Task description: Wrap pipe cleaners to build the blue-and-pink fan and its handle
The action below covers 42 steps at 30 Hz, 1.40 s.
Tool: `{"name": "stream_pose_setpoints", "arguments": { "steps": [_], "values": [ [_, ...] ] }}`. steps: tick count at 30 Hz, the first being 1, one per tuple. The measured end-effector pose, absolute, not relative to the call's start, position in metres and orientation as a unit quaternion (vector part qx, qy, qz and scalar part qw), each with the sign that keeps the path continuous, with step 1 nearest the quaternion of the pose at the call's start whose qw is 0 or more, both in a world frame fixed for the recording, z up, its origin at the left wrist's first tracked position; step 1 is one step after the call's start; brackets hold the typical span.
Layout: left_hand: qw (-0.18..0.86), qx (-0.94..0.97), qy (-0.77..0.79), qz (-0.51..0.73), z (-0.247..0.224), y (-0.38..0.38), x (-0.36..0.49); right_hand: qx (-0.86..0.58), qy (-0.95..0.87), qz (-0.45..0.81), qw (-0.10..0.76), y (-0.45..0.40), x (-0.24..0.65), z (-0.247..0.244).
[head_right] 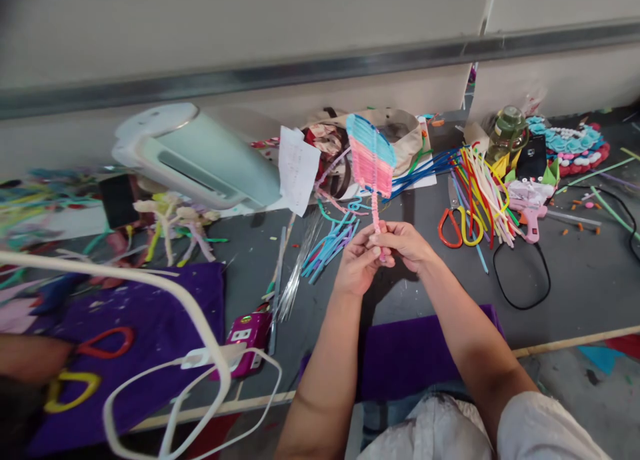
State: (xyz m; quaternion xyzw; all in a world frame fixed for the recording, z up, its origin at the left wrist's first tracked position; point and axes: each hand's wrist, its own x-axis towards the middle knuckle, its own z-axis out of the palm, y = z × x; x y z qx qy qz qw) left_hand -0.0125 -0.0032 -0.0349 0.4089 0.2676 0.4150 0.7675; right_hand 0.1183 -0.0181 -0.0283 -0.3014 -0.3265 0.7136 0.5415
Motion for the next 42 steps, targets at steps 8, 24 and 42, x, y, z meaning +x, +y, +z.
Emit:
{"name": "stream_pose_setpoints", "arguments": {
  "steps": [8, 24, 42],
  "values": [
    [0.734, 0.427, 0.327, 0.416, -0.036, -0.005, -0.002, -0.444, -0.324, 0.562, 0.618, -0.005, 0.148, -0.037],
    [0.793, 0.374, 0.342, 0.338, -0.053, 0.001, 0.002, -0.434, -0.373, 0.542, 0.615, 0.000, 0.160, -0.042],
    [0.796, 0.407, 0.338, 0.295, -0.050, -0.004, 0.004, -0.398, -0.333, 0.571, 0.636, 0.003, 0.153, -0.049]
  ]
}}
